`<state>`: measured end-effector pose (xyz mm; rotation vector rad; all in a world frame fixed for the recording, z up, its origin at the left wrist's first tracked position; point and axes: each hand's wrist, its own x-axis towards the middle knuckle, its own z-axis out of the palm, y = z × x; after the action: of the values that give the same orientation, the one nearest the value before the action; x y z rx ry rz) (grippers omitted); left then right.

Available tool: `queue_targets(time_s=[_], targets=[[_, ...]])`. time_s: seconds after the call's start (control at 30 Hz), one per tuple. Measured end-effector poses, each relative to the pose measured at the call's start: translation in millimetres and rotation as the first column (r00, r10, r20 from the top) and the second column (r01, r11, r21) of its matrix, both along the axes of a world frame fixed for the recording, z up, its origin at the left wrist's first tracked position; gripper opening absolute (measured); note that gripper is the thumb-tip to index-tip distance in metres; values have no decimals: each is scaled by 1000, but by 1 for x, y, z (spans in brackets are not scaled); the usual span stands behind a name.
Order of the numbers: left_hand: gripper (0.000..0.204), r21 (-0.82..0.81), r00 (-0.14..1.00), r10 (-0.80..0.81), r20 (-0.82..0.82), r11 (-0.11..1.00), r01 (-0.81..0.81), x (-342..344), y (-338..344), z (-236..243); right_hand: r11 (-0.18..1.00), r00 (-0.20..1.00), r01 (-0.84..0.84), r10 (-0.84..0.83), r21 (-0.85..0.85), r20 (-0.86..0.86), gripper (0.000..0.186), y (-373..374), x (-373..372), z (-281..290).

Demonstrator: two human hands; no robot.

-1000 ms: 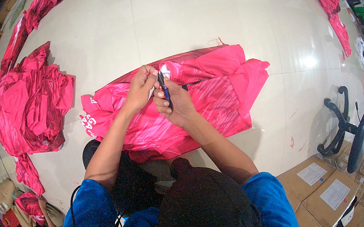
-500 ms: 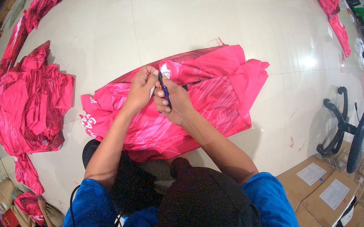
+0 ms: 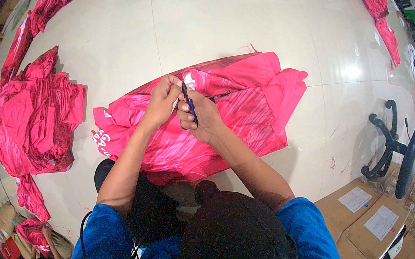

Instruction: The person sits on the floor and uses scissors to cut a large piece of pink fabric. They repeatedly trim the edges and remove small pieces of material from the fabric, which is laid out on the floor.

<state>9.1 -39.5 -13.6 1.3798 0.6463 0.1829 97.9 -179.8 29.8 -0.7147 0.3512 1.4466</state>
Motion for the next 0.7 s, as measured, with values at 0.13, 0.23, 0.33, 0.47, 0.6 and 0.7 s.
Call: queue_targets(time_s=[0.13, 0.23, 0.33, 0.47, 0.6, 0.7], targets=[[18, -16, 1000, 3, -7, 1000, -3, 0, -1, 2, 999, 1000, -1, 1, -32, 19, 27, 0, -1, 1], [19, -54, 1000, 23, 17, 998, -22, 1, -3, 3, 998, 999, -21, 22, -52, 31, 28, -1, 2, 1], [20, -64, 998, 57, -19, 996, -58, 0, -1, 10, 995, 998, -54, 58, -89, 37, 31, -6, 2, 2], [22, -196, 998, 61, -35, 978, -66, -2, 7, 9, 999, 1000, -25, 25, -28, 1, 35, -15, -4, 7], [23, -207, 999, 39, -26, 977, -44, -4, 8, 4, 999, 1000, -22, 22, 23, 3, 36, -14, -4, 12], [23, -241, 998, 38, -41, 969, -47, -3, 5, 10, 998, 998, -54, 54, 22, 14, 36, -8, -1, 14]])
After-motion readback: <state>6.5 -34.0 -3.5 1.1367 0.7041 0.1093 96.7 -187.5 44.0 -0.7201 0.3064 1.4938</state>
